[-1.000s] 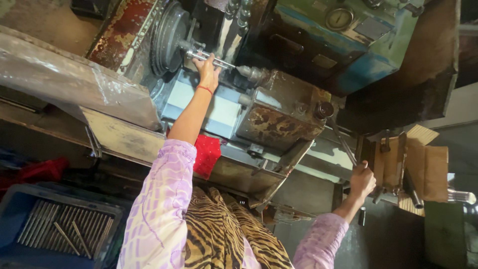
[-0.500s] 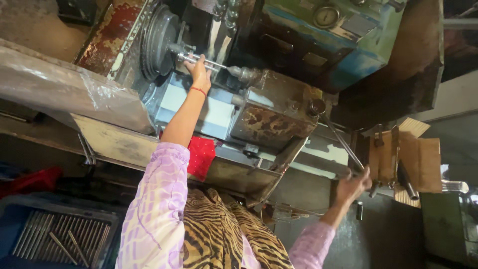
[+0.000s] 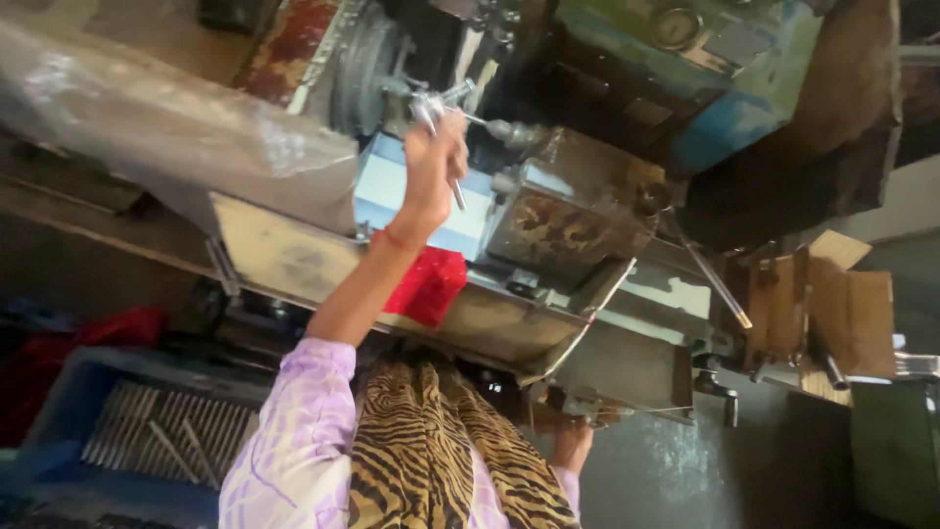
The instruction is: The person repeatedly picks metal rods from a blue crate, inserts each rod into a grinding machine, operates the machine with a lever, and returns the rod to the crate. The process is repeated for multiple rods.
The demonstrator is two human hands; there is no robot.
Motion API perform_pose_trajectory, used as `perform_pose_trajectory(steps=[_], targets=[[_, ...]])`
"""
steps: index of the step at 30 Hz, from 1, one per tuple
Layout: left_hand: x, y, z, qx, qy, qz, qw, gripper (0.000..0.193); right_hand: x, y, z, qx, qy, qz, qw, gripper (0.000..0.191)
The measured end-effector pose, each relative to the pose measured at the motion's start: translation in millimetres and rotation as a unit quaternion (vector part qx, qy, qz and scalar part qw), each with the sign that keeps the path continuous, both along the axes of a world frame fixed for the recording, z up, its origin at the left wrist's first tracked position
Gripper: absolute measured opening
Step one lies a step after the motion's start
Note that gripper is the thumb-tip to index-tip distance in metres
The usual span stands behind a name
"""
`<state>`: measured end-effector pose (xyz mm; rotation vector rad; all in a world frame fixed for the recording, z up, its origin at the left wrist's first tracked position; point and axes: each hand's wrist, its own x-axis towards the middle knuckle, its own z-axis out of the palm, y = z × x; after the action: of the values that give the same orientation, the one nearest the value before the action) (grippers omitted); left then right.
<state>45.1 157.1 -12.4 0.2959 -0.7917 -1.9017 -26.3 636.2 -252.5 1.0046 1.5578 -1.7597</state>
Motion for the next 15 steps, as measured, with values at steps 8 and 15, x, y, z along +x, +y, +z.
perform_pose_trajectory(steps=[8,15], targets=[[97.8,90.1,-45.6,-0.236,-0.230,0.000,0.944,0.023,13.2,-12.9,22.6,-0.005,0.193,-0.033,0.981,0.019],[151.9,143.9,-102.8,-0.181,-0.302,-0.059,0.934,0.030,84.9,-103.1,60.9,-0.066,0.380,0.230,0.893,0.027]])
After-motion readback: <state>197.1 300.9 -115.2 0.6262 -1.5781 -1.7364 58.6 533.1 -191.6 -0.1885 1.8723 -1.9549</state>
